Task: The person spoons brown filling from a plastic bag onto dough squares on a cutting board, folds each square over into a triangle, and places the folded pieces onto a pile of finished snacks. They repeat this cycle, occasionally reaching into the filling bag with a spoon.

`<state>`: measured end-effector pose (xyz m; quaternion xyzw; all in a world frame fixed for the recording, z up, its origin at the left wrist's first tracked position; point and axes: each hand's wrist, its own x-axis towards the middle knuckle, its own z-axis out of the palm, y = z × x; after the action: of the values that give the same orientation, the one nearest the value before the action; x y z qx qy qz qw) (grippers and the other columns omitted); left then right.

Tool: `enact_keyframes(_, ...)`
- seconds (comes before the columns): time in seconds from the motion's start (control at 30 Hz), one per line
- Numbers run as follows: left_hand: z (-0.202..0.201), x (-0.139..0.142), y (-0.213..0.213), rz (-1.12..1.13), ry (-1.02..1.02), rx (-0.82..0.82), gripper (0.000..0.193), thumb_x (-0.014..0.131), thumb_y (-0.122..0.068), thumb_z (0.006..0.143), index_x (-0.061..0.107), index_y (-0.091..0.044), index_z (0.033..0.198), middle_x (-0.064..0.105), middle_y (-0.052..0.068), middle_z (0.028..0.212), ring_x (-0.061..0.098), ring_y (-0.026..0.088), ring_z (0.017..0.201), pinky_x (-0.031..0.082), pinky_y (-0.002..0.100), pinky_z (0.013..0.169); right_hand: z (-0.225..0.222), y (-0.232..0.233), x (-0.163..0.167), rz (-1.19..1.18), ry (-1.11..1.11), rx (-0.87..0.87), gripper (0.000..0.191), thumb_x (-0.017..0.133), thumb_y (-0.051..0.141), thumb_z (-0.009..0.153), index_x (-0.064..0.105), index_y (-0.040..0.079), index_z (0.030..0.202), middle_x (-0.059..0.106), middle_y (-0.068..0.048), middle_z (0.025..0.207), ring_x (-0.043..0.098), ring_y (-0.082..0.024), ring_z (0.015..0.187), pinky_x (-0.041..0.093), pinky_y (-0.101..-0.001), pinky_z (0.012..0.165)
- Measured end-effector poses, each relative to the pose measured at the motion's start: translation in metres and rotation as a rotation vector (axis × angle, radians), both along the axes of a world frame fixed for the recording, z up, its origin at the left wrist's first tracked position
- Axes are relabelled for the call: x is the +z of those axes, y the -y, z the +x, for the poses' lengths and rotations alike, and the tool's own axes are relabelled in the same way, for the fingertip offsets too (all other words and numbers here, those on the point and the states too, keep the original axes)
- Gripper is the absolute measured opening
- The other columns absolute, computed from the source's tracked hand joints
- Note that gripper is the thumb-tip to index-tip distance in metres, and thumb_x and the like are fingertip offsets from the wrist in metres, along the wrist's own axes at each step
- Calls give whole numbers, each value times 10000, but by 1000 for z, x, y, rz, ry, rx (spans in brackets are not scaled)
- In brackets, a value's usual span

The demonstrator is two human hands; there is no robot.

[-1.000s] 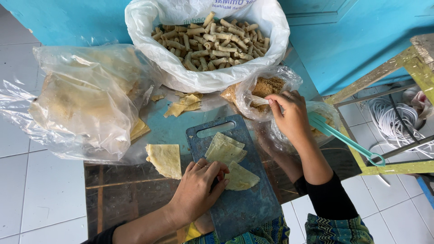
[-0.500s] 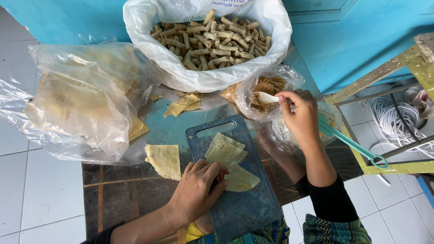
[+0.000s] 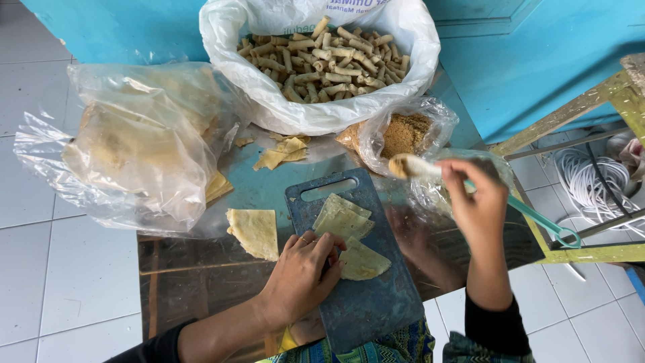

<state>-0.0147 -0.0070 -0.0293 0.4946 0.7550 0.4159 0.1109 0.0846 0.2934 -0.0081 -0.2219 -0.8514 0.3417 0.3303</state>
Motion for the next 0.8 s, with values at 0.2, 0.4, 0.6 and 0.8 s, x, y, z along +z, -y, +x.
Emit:
enact_keyframes(0.2,3,-3,4,-41,5,-39,455,801,-229,814,563,-93,1177,652,58,861,606,291,973,429,461,858,50,70,-12,257,16,236,102,704,113,967,766,108,1048,735,-6,895,644,-125,837,460,-297,861)
enact_keyframes(0.4,4,-10,6,-73,-17,-46,506,791,-236,836,529,-100,1247,663,48,921,594,285,1042,414,460,883,69,101,-25,349,100,163,105,725,123,930,774,117,1023,748,2,907,629,-170,867,432,-327,871)
enact_keyframes(0.6,5,-14,5,-55,-39,-19,458,775,-294,869,541,-117,1221,675,48,932,600,279,1019,414,460,870,84,101,-49,495,43,155,174,762,107,908,779,145,1077,746,39,958,605,-131,896,408,-309,864)
enact_keyframes(0.8,5,-15,4,-58,-40,-6,451,777,-310,858,544,-125,1197,683,47,921,608,278,999,414,457,850,100,99,-71,714,-54,155,262,790,139,875,781,207,1128,717,94,1005,569,-118,930,393,-334,906)
